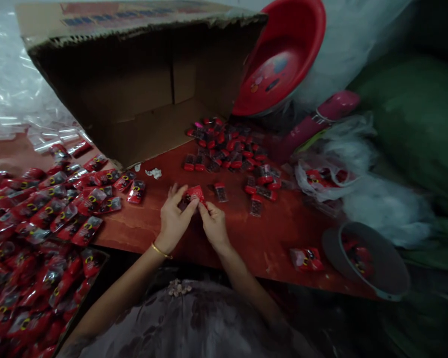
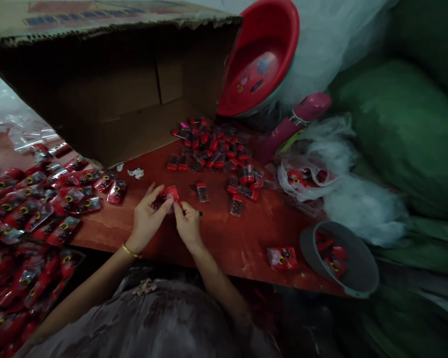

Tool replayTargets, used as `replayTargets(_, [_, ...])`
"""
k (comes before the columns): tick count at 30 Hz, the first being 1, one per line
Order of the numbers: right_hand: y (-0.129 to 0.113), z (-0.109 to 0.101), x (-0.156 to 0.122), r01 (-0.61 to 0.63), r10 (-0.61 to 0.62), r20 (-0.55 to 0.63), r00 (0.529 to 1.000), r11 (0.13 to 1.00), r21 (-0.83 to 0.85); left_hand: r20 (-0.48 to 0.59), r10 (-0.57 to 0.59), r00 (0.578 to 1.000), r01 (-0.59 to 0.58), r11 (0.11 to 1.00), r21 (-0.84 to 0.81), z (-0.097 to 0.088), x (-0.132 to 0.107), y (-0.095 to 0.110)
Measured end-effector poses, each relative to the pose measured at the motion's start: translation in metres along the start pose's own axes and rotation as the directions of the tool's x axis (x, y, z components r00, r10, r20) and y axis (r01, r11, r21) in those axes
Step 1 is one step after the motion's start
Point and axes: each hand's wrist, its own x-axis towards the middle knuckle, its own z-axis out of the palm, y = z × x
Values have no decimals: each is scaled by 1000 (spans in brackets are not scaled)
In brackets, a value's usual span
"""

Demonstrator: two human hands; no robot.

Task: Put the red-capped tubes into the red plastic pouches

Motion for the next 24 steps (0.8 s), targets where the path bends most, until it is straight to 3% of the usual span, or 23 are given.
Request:
replayTargets(2, [0, -2, -1, 33, -37, -43, 998, 996, -87, 145, -230, 962, 262, 926, -273, 1, -3, 2])
replayTargets(4, [-1, -6, -3, 57, -69, -67, 995, 984, -170, 283, -376, 882, 466, 778, -420, 1, -4, 5])
replayTargets(7, [-2, -10, -5, 88, -107, -70, 992, 968, -236, 306, -511, 803, 591, 622, -513, 1, -5, 12])
replayTargets(10, [-3, -10, -2, 114, -127, -36, 991, 961, -252, 316, -588, 745, 649, 528, -547, 0, -3, 16])
replayTargets(15, [-2, -15, 6, 140, -135, 38, 990, 942, -304, 285, -557, 780, 608, 566, -557, 0, 7, 14])
replayTargets(17, [0, -24, 14, 187, -180, 56, 982, 892, -411, 267, -563, 782, 598, 559, -575, -1, 12, 12])
replayTargets(19, [4, -36, 23, 176, -206, 22, 978, 765, -619, 271, -563, 781, 594, 535, -600, -4, 16, 11])
replayTargets(21, [11, -47, 33, 89, -173, -18, 985, 589, -803, 286, -563, 775, 599, 511, -617, -7, 18, 12])
replayTargets(23, [20, -55, 40, 37, -122, -23, 992, 468, -883, 309, -567, 763, 613, 485, -623, -9, 19, 12])
replayTargets(24, [23, -58, 42, 44, -110, -7, 994, 449, -893, 321, -573, 754, 624, 471, -624, -9, 19, 13])
